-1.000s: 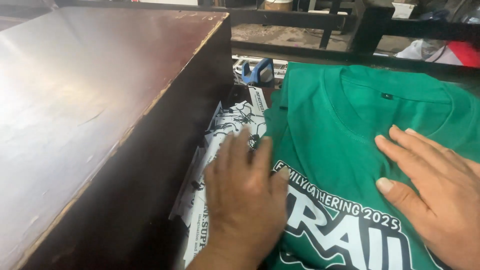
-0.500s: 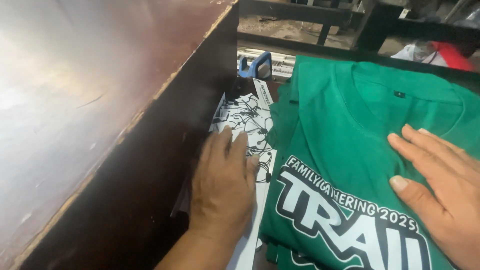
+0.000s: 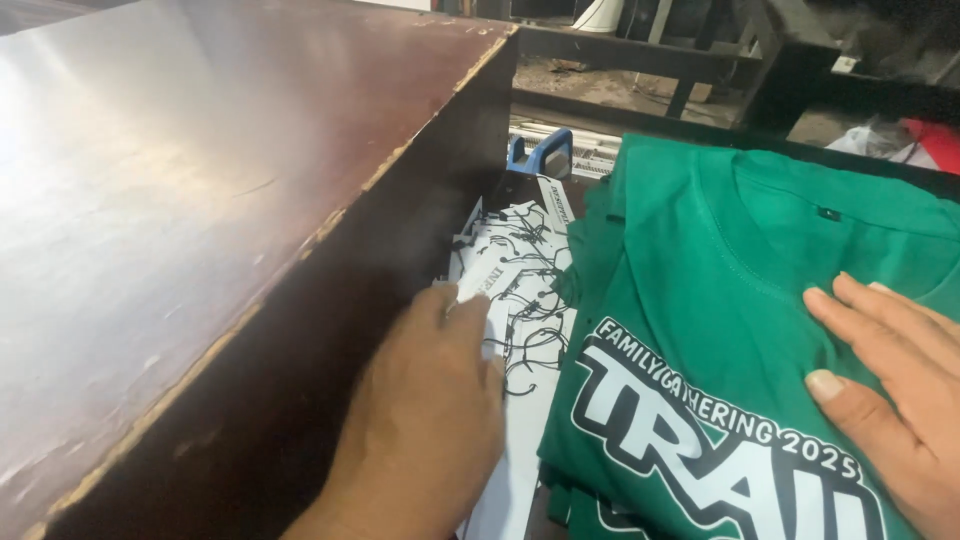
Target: The person attaches a white tag to the collar of a green t-shirt using a black plastic fastener. They then smooth the shirt and repeat the process on a second green t-shirt.
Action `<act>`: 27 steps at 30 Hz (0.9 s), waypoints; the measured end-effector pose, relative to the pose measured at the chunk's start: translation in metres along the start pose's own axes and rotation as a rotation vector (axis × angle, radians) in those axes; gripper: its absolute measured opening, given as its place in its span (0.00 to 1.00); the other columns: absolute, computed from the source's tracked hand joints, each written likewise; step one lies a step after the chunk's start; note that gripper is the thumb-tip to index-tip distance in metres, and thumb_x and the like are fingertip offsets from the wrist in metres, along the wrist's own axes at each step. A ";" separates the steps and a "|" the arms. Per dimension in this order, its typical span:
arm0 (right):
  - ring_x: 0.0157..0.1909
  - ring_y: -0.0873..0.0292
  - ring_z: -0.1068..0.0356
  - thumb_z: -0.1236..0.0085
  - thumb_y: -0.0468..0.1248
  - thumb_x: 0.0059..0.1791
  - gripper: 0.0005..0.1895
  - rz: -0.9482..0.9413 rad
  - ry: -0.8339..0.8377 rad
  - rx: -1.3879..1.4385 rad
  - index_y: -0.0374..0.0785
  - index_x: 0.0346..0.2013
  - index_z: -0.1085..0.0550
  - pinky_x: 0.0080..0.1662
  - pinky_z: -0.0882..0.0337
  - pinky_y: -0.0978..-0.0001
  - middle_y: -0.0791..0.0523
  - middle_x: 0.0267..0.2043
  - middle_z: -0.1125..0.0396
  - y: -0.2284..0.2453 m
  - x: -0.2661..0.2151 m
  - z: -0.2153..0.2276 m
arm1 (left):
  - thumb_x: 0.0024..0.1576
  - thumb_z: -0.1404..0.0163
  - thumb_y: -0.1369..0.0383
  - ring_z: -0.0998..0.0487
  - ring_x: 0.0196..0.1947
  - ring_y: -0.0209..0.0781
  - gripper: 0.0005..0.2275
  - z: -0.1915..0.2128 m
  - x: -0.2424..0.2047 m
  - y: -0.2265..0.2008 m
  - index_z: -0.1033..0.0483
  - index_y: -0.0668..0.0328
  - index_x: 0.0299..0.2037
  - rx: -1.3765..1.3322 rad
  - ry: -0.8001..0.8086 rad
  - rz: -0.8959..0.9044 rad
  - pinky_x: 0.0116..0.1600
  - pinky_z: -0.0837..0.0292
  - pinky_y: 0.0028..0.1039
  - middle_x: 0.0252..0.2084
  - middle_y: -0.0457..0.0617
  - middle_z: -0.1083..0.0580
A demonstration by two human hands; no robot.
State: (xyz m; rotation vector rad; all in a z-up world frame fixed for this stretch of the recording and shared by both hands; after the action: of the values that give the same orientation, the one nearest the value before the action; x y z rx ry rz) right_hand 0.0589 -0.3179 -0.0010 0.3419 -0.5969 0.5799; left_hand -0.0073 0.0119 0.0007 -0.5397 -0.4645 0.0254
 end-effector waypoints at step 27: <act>0.77 0.56 0.50 0.55 0.52 0.50 0.31 -0.218 0.274 -0.129 0.53 0.69 0.34 0.63 0.49 0.47 0.59 0.76 0.43 0.019 0.008 0.023 | 0.55 0.41 0.57 0.27 0.48 0.61 0.13 -0.072 0.092 0.006 0.19 0.58 0.40 0.313 -0.156 0.125 0.45 0.26 0.53 0.46 0.56 0.28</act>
State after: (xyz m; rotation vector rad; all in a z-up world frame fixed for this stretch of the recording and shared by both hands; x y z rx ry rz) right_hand 0.0433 -0.3104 0.0243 0.1977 -0.3251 0.3676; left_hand 0.1068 -0.0055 -0.0182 -0.2592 -0.5664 0.2579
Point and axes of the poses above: each hand's wrist, its own x-axis towards the middle knuckle, its own z-axis out of the back of the hand, y = z × x, the point moved 4 cm from there along x, towards the middle knuckle
